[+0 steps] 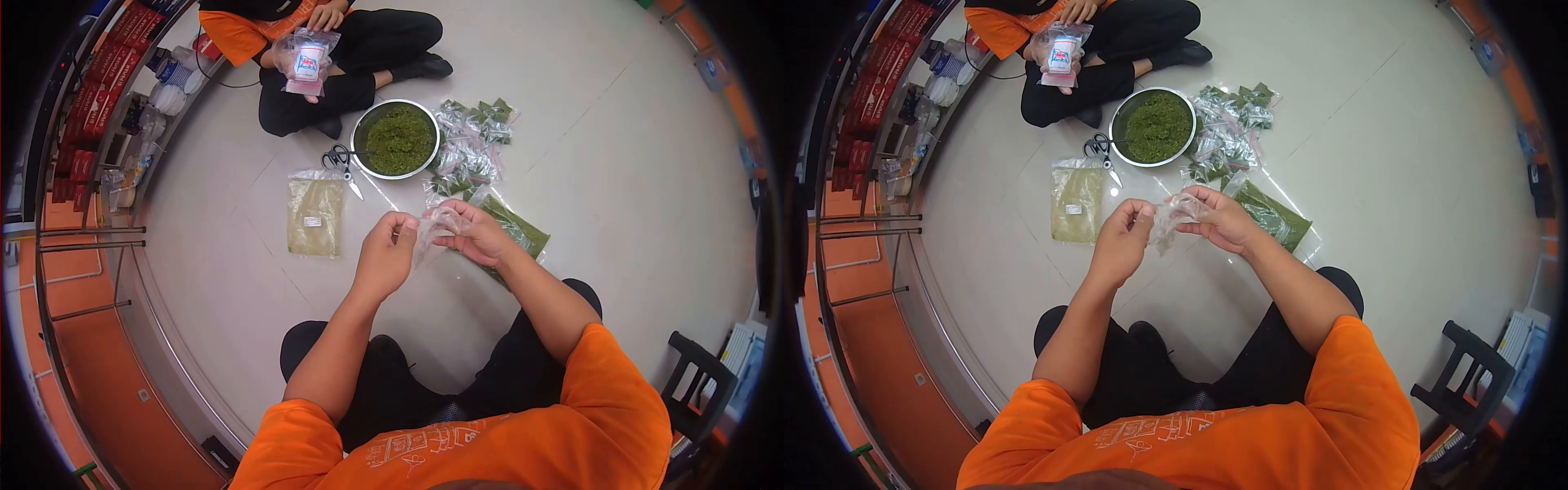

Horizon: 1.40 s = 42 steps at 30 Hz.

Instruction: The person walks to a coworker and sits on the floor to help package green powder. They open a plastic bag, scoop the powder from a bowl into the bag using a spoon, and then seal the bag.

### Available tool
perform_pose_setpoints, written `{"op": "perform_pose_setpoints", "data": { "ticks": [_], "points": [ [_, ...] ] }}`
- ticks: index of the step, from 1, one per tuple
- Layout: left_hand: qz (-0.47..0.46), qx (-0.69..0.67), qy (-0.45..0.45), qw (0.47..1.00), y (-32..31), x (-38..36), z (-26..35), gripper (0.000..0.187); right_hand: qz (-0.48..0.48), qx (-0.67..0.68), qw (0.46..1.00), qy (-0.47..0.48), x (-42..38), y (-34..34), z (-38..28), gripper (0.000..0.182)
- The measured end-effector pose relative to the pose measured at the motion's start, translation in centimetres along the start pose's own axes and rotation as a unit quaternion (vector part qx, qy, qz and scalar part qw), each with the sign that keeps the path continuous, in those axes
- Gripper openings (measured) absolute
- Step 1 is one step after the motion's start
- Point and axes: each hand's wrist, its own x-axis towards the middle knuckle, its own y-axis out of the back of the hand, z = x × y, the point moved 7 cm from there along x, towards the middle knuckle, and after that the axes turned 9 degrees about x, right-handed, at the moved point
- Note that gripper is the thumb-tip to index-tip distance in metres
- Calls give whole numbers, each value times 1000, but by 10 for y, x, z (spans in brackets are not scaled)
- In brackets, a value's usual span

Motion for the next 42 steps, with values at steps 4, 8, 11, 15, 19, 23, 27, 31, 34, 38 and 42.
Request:
{"op": "perform_pose_setpoints", "data": {
  "ticks": [4,8,11,15,19,23,27,31,34,38,42],
  "points": [
    [-9,-96,61,993,-6,1,-14,24,-38,20,999,-16,-14,-27,5,49],
    [-46,-156,95,982,-13,6,-10,23,-20,40,999,-28,-5,-12,8,42],
    [-63,-193,112,973,-20,7,-12,23,-15,48,998,-29,-5,-11,10,36],
    [-91,-291,121,945,-27,9,-18,20,-59,47,996,-37,-4,-7,12,30],
    [-76,-358,156,918,-23,6,-14,17,-56,34,997,-29,-4,-8,10,35],
    [-47,-391,161,905,-16,8,-14,17,-86,57,994,-23,-8,-27,-3,38],
    [-34,-385,183,904,-13,6,-13,20,-86,53,995,-9,-6,-21,-1,35],
    [-30,-353,191,915,-14,5,-17,22,-76,28,997,9,-4,-19,0,31],
    [-28,-354,193,915,-16,5,-18,22,-74,43,996,15,-2,-11,3,25],
    [-16,-363,178,915,-18,6,-20,19,-26,47,998,20,-2,-8,-1,18],
    [35,-287,64,955,-8,4,-4,18,64,65,995,26,7,19,1,12]
  ]
}}
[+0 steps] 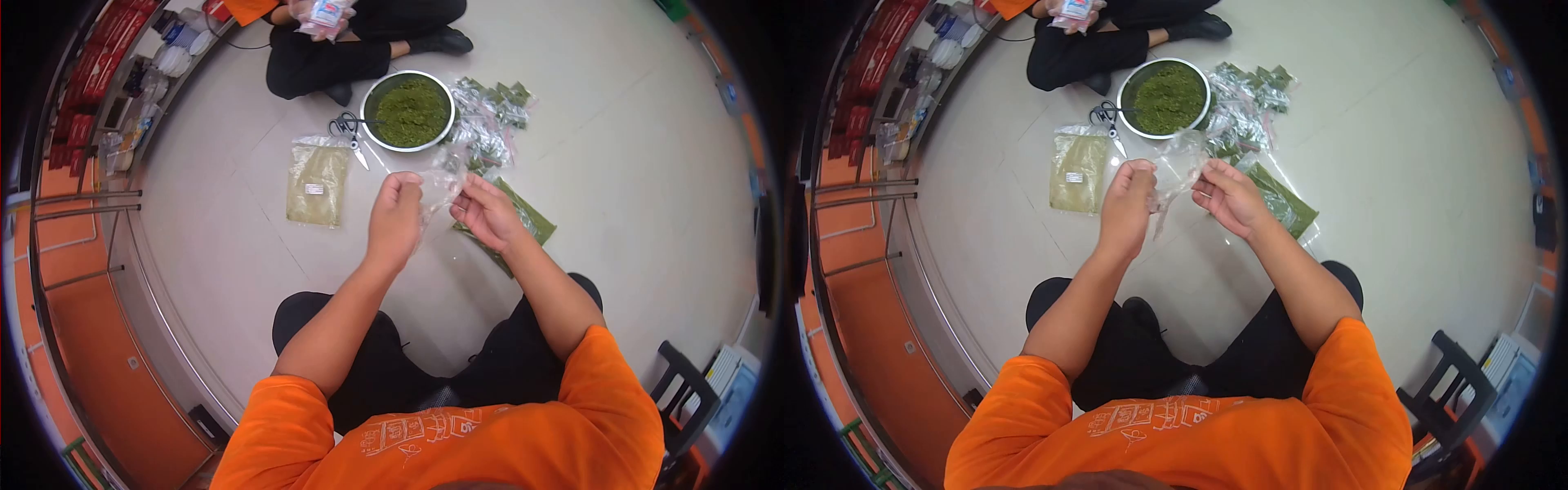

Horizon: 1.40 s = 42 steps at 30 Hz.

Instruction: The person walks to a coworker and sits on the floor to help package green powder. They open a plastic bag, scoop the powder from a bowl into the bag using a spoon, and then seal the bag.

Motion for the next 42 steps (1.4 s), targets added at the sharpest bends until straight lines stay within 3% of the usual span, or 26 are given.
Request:
{"op": "perform_pose_setpoints", "data": {
  "ticks": [4,8,11,14,17,18,20,23,27,29,31,35,38,41,42],
  "points": [
    [4,135,-203,970,-20,-24,35,20,106,-63,991,42,1,9,-8,3],
    [-28,170,-178,969,-20,-35,38,24,149,-113,980,63,6,35,-18,8],
    [21,146,-196,969,-9,-24,36,25,54,-52,996,47,-2,-5,-14,24],
    [51,81,-173,980,2,-13,31,27,-52,-76,995,-35,-11,-35,6,43],
    [99,16,-133,986,6,-10,28,28,-121,-99,984,-83,-17,-45,23,50],
    [126,53,-161,977,8,-8,29,28,-133,-81,984,-81,-19,-52,22,52],
    [186,125,-213,951,15,-5,26,29,-116,-76,988,-72,-17,-36,25,48],
    [196,145,-191,951,15,-4,24,29,-115,-72,989,-51,-14,-26,23,39],
    [114,-31,-94,989,7,8,-1,26,-137,-18,990,-10,-14,-32,15,35],
    [95,-40,-84,991,1,3,7,23,-138,9,990,7,-13,-35,8,34],
    [67,-67,-82,992,-7,-2,15,21,-122,28,992,10,-13,-35,3,32],
    [77,5,-145,986,-4,1,19,22,-94,49,992,62,1,5,-10,25],
    [84,19,-122,989,2,3,26,22,20,52,993,100,2,4,-25,19],
    [83,15,-100,991,13,5,29,21,-52,166,982,74,16,41,-38,24],
    [81,21,-96,992,18,5,32,20,39,199,975,91,12,35,-46,29]
  ]
}}
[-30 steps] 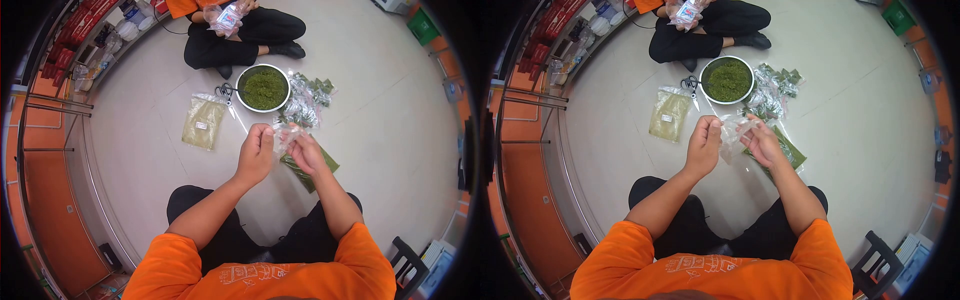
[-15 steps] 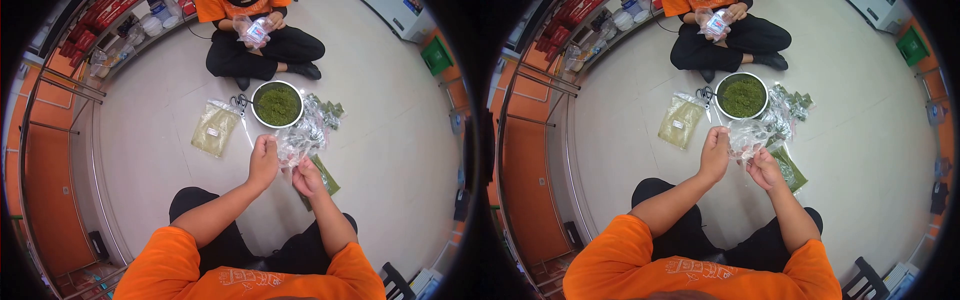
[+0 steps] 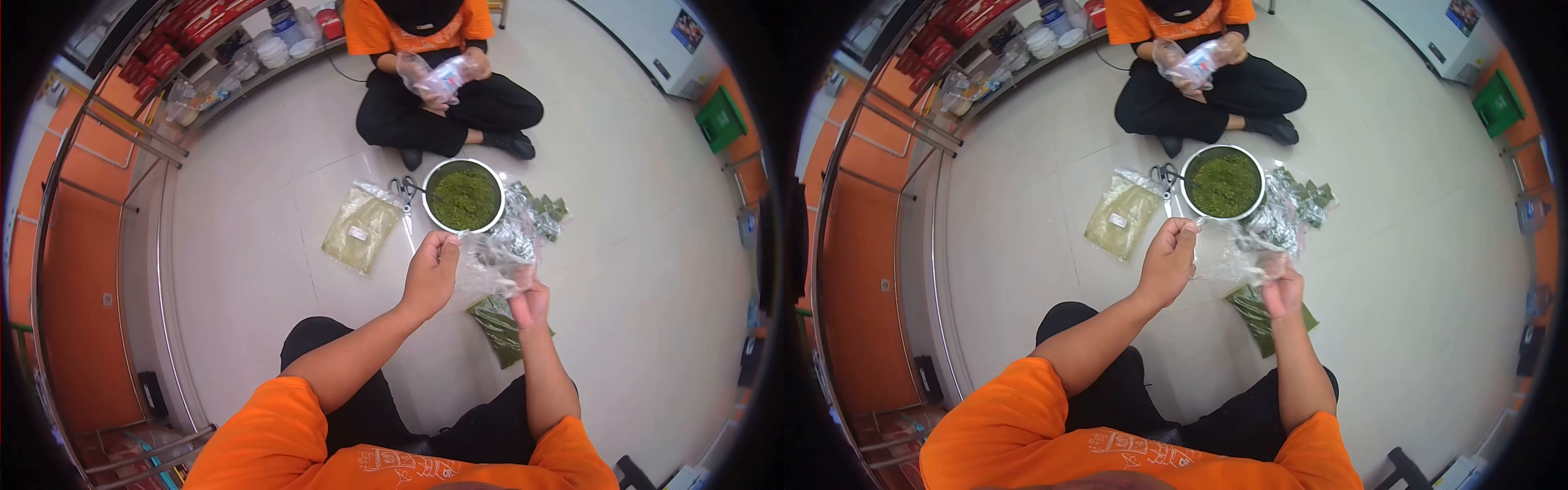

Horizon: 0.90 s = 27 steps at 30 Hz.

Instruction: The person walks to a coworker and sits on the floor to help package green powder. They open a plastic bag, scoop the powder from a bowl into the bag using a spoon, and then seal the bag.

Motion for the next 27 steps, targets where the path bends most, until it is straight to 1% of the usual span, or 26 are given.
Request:
{"op": "perform_pose_setpoints", "data": {
  "ticks": [1,3,6,7,9,10,13,14,17,20,23,27],
  "points": [
    [-2,6,-1,1000,6,4,5,20,-32,33,999,-28,5,-3,-2,29],
    [5,-24,23,999,18,11,3,17,-93,99,987,-81,5,-5,-20,29],
    [31,-74,69,994,38,19,12,13,-124,-15,989,-78,5,-13,-23,18],
    [41,-91,89,991,46,21,15,12,-80,-78,992,-61,3,-18,-21,17],
    [25,-82,75,994,55,24,21,11,15,-201,979,-23,-9,-27,-19,24],
    [22,-68,62,995,59,27,25,11,0,-261,965,-35,-13,-35,-15,40],
    [24,-51,44,997,72,31,40,12,-104,-403,906,-79,-23,-60,2,46],
    [24,-44,42,998,75,31,45,12,-101,-483,866,-76,-26,-66,5,46],
    [28,-16,25,999,81,29,46,11,-89,-555,812,-156,-20,-37,2,32],
    [24,-11,25,999,78,28,47,12,-41,-476,871,-111,-12,-28,-7,20],
    [21,2,37,999,77,28,41,13,-5,-403,915,-33,-6,-27,-18,14],
    [14,40,56,998,73,26,39,15,22,-384,923,8,-1,-26,-24,14]
  ]
}}
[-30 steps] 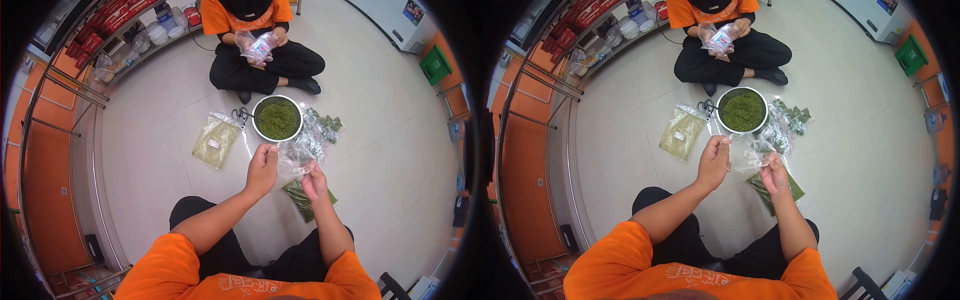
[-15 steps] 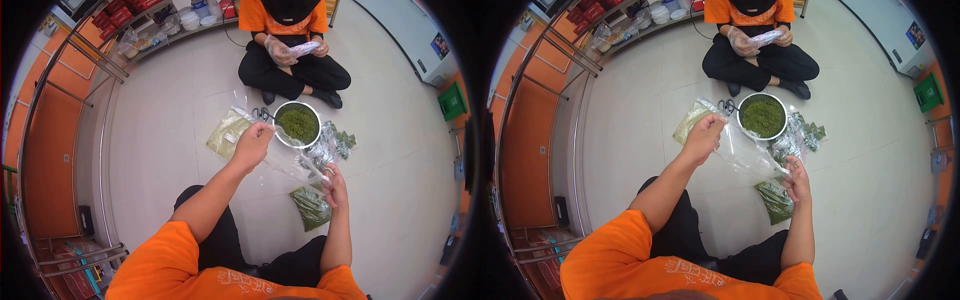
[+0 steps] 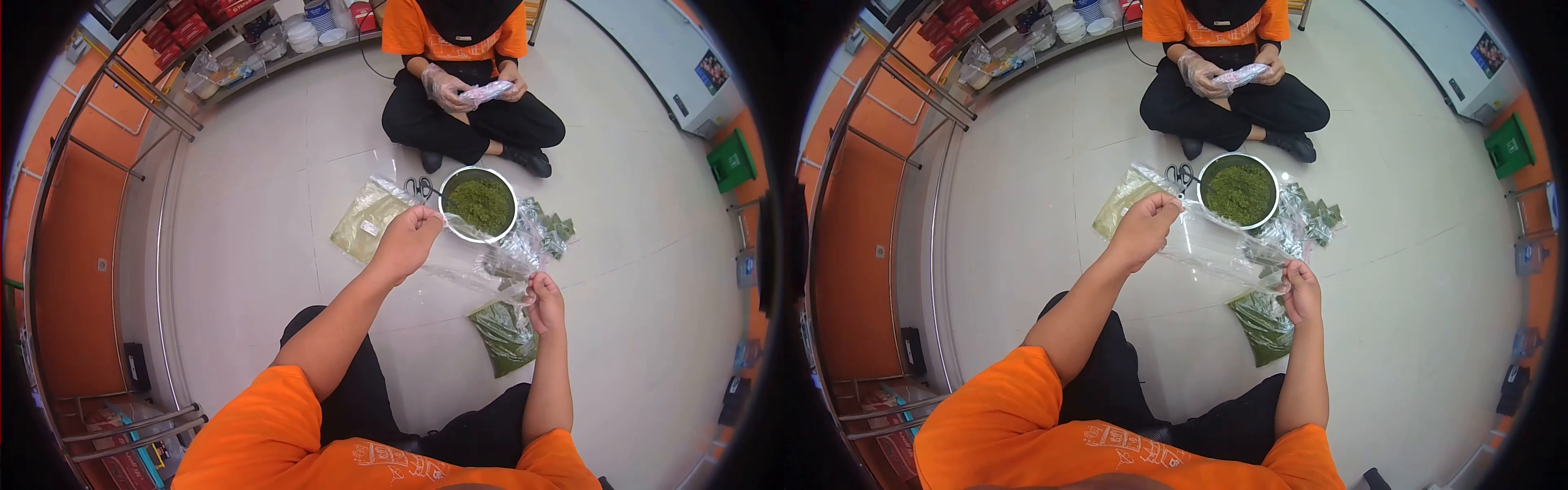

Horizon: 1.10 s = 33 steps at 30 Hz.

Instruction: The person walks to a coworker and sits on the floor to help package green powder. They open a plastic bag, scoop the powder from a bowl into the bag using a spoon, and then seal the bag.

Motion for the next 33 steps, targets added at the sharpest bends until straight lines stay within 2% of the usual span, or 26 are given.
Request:
{"op": "perform_pose_setpoints", "data": {
  "ticks": [6,12,15,18,21,24,27,29,32,33],
  "points": [
    [-71,4,-1,997,-15,-5,-2,15,84,24,996,27,10,29,-1,12],
    [-86,23,9,996,-17,-6,-3,21,135,23,990,17,7,30,2,10],
    [-115,199,-25,973,-17,-17,10,33,122,24,992,16,6,25,1,11],
    [-112,314,-133,934,-18,-13,5,43,108,48,993,13,6,23,0,13],
    [-155,354,-113,915,-19,-12,-3,39,75,83,994,4,7,16,-1,14],
    [-131,395,-121,901,-18,-6,-10,32,19,114,993,-20,3,13,1,18],
    [-53,427,-184,884,-13,-6,3,26,-44,116,992,-39,-3,-1,0,21],
    [-20,406,-187,894,-10,-8,5,25,-60,99,992,-55,-12,-19,-2,23],
    [21,384,-190,903,-7,-11,16,25,-137,18,990,-24,-15,-31,0,24],
    [31,383,-189,904,-6,-11,17,25,-105,-40,993,-30,-18,-32,-1,30]
  ]
}}
